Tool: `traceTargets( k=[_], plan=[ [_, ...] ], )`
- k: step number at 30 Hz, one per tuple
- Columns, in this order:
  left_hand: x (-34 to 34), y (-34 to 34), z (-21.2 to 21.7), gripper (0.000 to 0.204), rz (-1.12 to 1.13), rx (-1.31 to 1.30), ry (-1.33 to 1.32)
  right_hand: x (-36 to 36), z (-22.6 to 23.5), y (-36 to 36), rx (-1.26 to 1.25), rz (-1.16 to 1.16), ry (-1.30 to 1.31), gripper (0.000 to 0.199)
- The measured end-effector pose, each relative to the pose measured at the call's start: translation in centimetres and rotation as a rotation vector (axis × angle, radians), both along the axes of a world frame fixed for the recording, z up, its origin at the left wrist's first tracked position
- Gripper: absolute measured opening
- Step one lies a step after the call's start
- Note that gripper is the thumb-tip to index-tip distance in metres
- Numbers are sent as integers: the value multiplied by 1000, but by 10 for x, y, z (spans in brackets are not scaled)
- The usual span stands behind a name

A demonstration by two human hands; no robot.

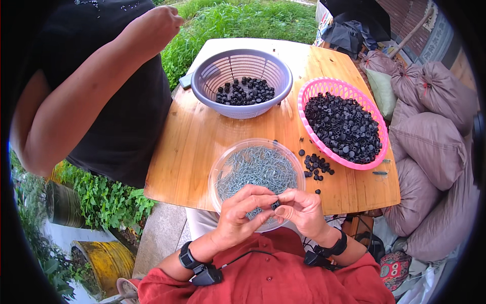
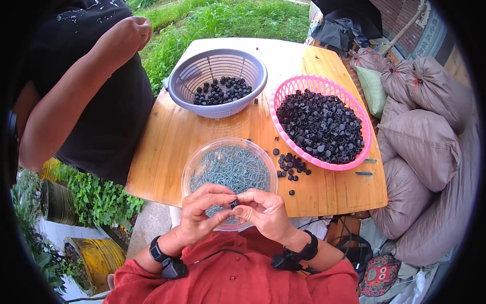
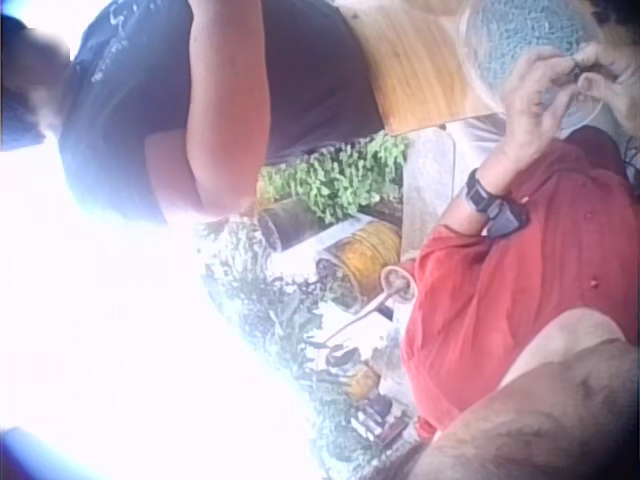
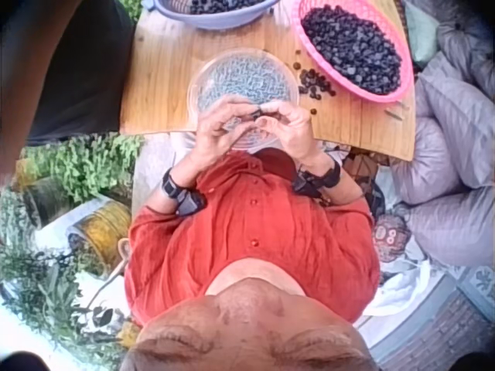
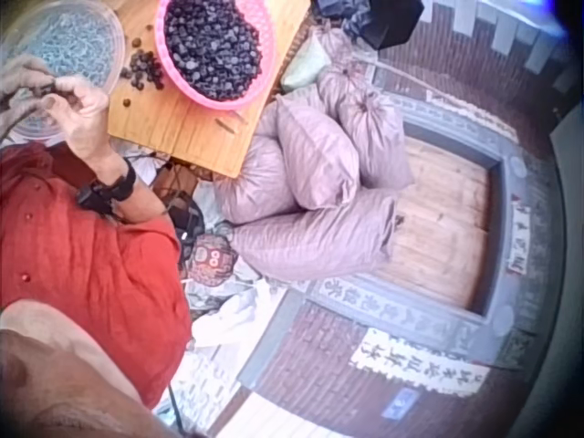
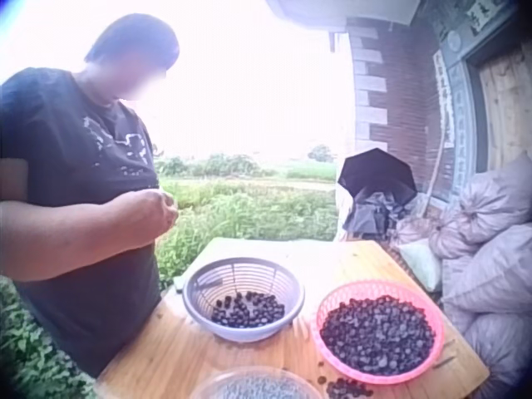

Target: The person picks up a black plastic cap and a metal screw, fits the screw into the cap, and places the assembled piece into a purple basket, repeating the process.

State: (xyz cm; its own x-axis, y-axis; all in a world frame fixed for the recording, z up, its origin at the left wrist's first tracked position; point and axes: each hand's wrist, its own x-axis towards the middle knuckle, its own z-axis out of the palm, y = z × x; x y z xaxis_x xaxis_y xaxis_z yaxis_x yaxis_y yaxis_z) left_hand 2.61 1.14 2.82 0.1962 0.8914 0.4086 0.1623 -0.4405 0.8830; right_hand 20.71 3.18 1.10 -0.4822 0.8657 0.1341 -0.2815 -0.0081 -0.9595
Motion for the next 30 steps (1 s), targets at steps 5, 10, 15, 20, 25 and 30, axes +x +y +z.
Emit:
traceTargets(
  k=[5, 10, 15, 20, 25, 30],
  plan=[
    [-5, 1, -6, 32, -8, 99, 97, 3, 8, 0, -69, -7, -94, 17],
    [-4, -1, -5, 34, 21, 90, 112, 0, 15, -4, -215, -39, -77, 16],
    [-3, 1, -7, 35, 70, 170, 150, -2, 17, -3, -209, -37, -85, 15],
    [-4, 1, -10, 32, 77, 160, 169, -3, 19, -3, -265, -26, -151, 14],
    [-3, -4, -12, 27, 7, -66, -11, -3, 15, -3, -137, -32, -196, 14],
    [-2, -6, -18, 23, -55, -340, -322, -3, 18, -3, -136, -13, -147, 16]
  ],
)
